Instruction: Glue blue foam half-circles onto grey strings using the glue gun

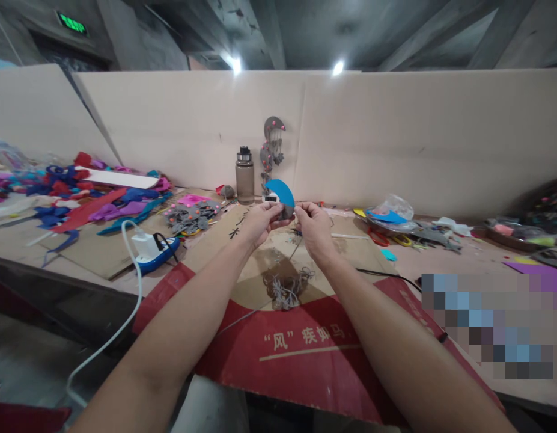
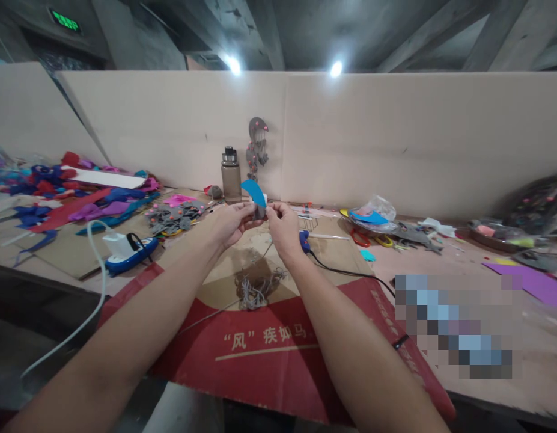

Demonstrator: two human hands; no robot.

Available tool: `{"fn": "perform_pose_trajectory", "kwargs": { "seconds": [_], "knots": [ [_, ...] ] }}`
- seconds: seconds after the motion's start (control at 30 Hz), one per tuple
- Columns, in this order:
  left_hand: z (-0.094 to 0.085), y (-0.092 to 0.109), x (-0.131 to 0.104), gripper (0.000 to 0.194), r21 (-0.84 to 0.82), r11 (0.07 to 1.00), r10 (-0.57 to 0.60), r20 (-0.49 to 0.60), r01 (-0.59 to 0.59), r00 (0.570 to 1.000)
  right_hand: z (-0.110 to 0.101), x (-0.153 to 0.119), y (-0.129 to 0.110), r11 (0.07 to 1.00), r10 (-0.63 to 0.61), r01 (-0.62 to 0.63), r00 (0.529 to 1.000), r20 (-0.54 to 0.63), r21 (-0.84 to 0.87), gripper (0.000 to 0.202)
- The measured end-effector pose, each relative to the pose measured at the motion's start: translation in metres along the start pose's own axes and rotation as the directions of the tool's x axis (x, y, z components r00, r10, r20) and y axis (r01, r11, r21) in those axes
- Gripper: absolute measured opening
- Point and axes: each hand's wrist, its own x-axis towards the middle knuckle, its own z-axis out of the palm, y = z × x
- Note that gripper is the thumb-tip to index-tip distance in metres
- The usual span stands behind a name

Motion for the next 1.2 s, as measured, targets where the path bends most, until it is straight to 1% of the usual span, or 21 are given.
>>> {"fn": "perform_pose_trajectory", "kwargs": {
  "seconds": [0.07, 0.13, 0.2, 0.27, 0.4, 0.5, 0.6, 0.8, 1.0, 1.1, 1.2],
  "knots": [
    [0.003, -0.005, -0.002, 0.011, 0.099, 0.993, 0.07, -0.056, -0.064, 0.996, 0.0, -0.001, 0.002, 1.0, 0.004, -0.004, 1.0, -0.023, 0.002, 0.023],
    [0.005, -0.009, -0.004, 0.011, 0.263, 0.953, 0.186, -0.111, -0.151, 0.976, 0.0, -0.003, 0.003, 0.999, -0.007, 0.004, 0.998, -0.055, -0.053, 0.022],
    [0.006, -0.013, -0.005, 0.009, 0.39, 0.9, 0.258, -0.108, -0.197, 0.96, 0.0, -0.005, 0.002, 0.993, -0.024, 0.016, 0.998, -0.066, -0.12, 0.021],
    [0.008, -0.014, -0.006, 0.007, 0.427, 0.88, 0.255, -0.06, -0.207, 0.965, 0.0, -0.007, 0.0, 0.987, -0.037, 0.028, 0.998, -0.055, -0.161, 0.02],
    [0.013, -0.012, -0.008, 0.015, 0.327, 0.932, 0.149, 0.052, -0.157, 0.988, 0.0, -0.007, 0.001, 0.982, -0.061, 0.052, 0.997, -0.048, -0.181, 0.017],
    [0.016, -0.013, -0.009, 0.018, 0.23, 0.967, 0.092, 0.083, -0.109, 0.992, -0.001, -0.004, 0.006, 0.986, -0.06, 0.055, 0.998, -0.029, -0.157, 0.018],
    [0.016, -0.017, -0.008, 0.019, 0.195, 0.975, 0.089, 0.079, -0.102, 0.993, -0.003, -0.003, 0.007, 0.986, -0.05, 0.048, 0.999, -0.013, -0.162, 0.019],
    [0.011, -0.021, -0.006, 0.019, 0.247, 0.959, 0.12, 0.085, -0.137, 0.989, -0.004, -0.004, -0.002, 0.978, -0.054, 0.056, 0.998, 0.015, -0.203, 0.018],
    [0.01, -0.022, -0.007, 0.031, 0.252, 0.958, 0.112, 0.108, -0.136, 0.988, -0.005, -0.004, -0.002, 0.973, -0.077, 0.088, 0.995, 0.058, -0.214, 0.018],
    [0.01, -0.022, -0.007, 0.026, 0.257, 0.959, 0.1, 0.074, -0.116, 0.992, -0.004, -0.004, -0.003, 0.967, -0.073, 0.091, 0.994, 0.083, -0.24, 0.019],
    [0.01, -0.024, -0.006, 0.016, 0.205, 0.976, 0.075, 0.039, -0.081, 0.996, -0.004, -0.004, -0.002, 0.965, -0.059, 0.078, 0.995, 0.082, -0.25, 0.017]
  ]
}}
